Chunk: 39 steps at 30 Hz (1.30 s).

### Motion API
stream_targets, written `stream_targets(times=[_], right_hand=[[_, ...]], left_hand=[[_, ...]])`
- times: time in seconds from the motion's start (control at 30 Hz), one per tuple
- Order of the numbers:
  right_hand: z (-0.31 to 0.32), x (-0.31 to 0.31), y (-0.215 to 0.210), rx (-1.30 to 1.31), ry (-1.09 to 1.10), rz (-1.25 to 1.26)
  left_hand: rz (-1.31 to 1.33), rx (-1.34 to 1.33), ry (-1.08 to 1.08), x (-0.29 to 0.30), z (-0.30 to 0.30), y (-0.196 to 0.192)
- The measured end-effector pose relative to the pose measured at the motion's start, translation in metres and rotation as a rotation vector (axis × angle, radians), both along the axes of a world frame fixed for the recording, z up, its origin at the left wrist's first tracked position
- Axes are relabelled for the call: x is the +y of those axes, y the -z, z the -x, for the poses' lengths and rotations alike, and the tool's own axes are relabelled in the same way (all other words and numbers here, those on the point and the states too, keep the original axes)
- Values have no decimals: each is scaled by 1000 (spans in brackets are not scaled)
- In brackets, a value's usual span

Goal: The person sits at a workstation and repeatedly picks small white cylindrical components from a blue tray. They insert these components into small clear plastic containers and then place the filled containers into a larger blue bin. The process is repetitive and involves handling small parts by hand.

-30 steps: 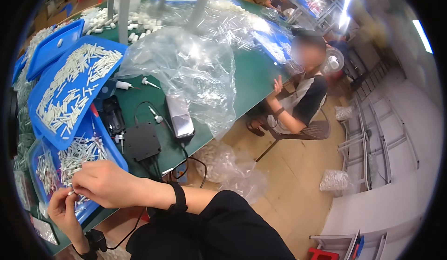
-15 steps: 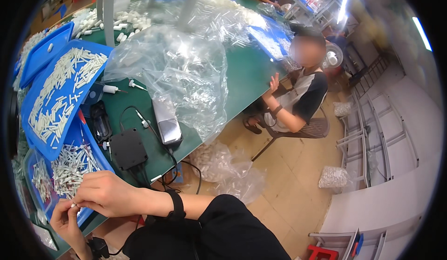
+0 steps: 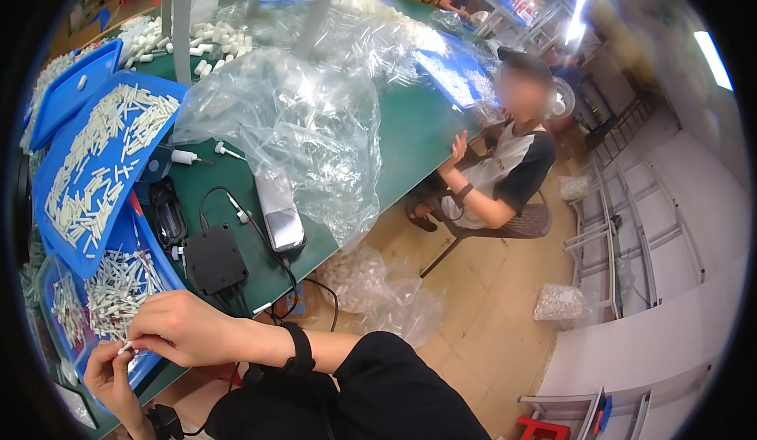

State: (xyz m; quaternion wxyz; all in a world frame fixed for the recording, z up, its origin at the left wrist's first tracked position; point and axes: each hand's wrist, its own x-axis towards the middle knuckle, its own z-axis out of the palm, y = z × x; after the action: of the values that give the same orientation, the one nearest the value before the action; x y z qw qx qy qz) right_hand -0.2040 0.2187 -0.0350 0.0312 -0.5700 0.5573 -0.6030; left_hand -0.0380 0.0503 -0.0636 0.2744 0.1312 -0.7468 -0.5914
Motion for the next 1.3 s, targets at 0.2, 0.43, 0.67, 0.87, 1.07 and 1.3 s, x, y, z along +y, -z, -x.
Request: stream_targets(times=[0.2, 0.43, 0.67, 0.87, 1.07, 1.3], right_hand=[[-4, -5, -5, 0, 143, 16], [-1, 16, -2, -182, 199, -208], [-9, 28, 10, -157, 298, -183], [-14, 35, 15, -79, 354, -203], [-20, 46, 16, -26, 378, -225], [-18, 57, 17, -12, 400, -250]], left_hand=[[134, 40, -82, -23, -7, 4], [425, -100, -398, -51, -1, 10], [899, -273, -372, -57, 8, 20], [933, -309, -327, -48, 18, 19], [935, -348, -289, -42, 13, 12], [489, -378, -290, -88, -15, -5]])
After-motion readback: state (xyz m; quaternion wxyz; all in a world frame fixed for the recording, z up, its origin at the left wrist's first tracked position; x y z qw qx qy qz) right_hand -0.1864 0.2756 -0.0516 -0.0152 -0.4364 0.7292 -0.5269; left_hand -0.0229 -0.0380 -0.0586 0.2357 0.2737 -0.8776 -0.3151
